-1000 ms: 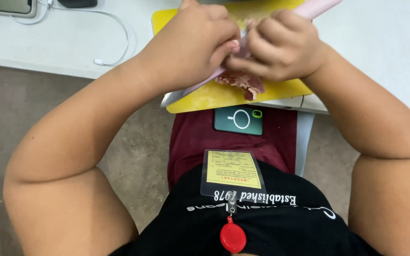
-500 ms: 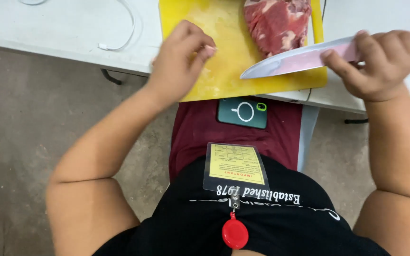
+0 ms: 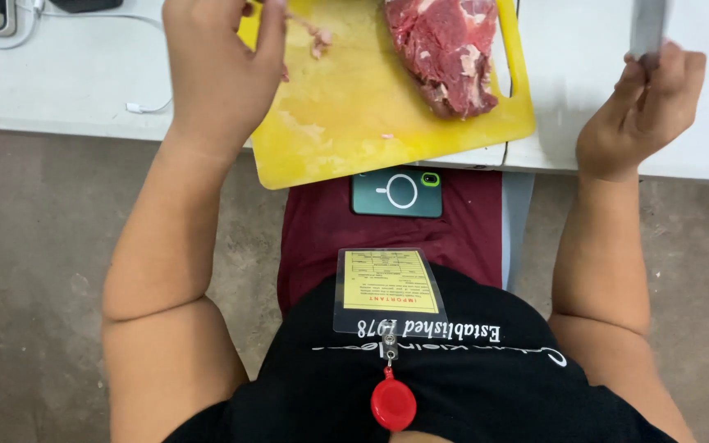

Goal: The person uses a knife to trim fat and connective tissue from a piece of raw meat on a yellow cutting board. They repeatedly reposition the meat and make precise cuts to remove unwanted portions.

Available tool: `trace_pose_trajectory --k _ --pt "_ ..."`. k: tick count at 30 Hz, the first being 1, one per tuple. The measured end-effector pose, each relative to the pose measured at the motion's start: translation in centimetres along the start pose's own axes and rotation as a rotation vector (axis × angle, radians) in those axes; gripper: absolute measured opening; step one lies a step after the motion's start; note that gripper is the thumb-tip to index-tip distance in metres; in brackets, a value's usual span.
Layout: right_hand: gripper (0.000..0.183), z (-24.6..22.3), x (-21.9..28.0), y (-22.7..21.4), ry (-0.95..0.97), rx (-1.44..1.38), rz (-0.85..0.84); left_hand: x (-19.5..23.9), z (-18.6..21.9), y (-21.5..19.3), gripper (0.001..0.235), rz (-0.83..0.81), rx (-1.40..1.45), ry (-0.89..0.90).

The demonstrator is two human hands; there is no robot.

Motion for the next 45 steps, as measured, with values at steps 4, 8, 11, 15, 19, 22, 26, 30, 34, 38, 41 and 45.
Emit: trace_pose_trajectory --k 4,8,11,15,19,22,26,30,34,38,41,45 --pt "0.022 0.6 -0.2 -0.9 0.144 0.003 0.118 1.8 -2.1 2.3 0.039 -0.110 -0.726 -0.223" --pt "0.017 -1.1 -1.3 -1.3 0.080 0.002 0.124 3.7 -0.8 5.2 0.056 -0.068 -0.607 -0.306" --pt "0.017 -1.2 -0.7 -1.3 0.057 0.035 0.078 5.6 -3.6 7.0 0.067 -0.007 -0.506 -0.607" --pt "0.017 -0.7 -0.2 -1.3 0.085 0.021 0.094 5.5 -4.1 9.2 0.080 -0.158 -0.396 -0.579" --pt "0.012 -0.9 -0.4 -1.4 0.040 0.013 0.094 4.1 -3.8 10.6 0.070 -0.215 -0.301 -0.412" --pt "0.013 -1.5 -1.4 -1.2 0.029 -0.019 0.076 1.9 -5.6 11.6 0.031 -0.127 -0.203 -0.166" --pt "0.010 -1.8 -1.4 -1.3 0.031 -0.004 0.054 1.3 -3.6 11.4 0.033 -0.240 -0.230 -0.082" --pt "0.014 -1.0 -0.8 -1.1 0.078 -0.036 0.073 1.2 2.5 10.5 0.036 -0.031 -0.248 0.024" --pt "0.012 -1.4 -1.2 -0.9 0.070 -0.024 0.047 1.1 9.8 14.2 0.042 -0.156 -0.073 0.049" --pt "0.011 -1.3 -1.2 -1.1 0.060 0.000 0.048 0.3 9.7 18.7 0.033 -0.220 -0.194 -0.064" --pt "0.016 -1.0 -0.7 -1.2 0.065 -0.034 0.062 0.7 9.3 19.9 0.019 -0.286 -0.188 -0.136" --pt "0.018 -1.1 -0.7 -1.3 0.071 -0.058 0.095 1.6 8.6 19.4 0.013 -0.196 -0.242 -0.128"
Point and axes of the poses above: each hand's wrist, its own x-axis away from the middle knuckle, its own y-axis out of the palm, z = x × y, the point moved 8 cm from there along -x, towards the middle knuckle, and after that the axes turned 14 degrees about -y, right-handed, at the moved point
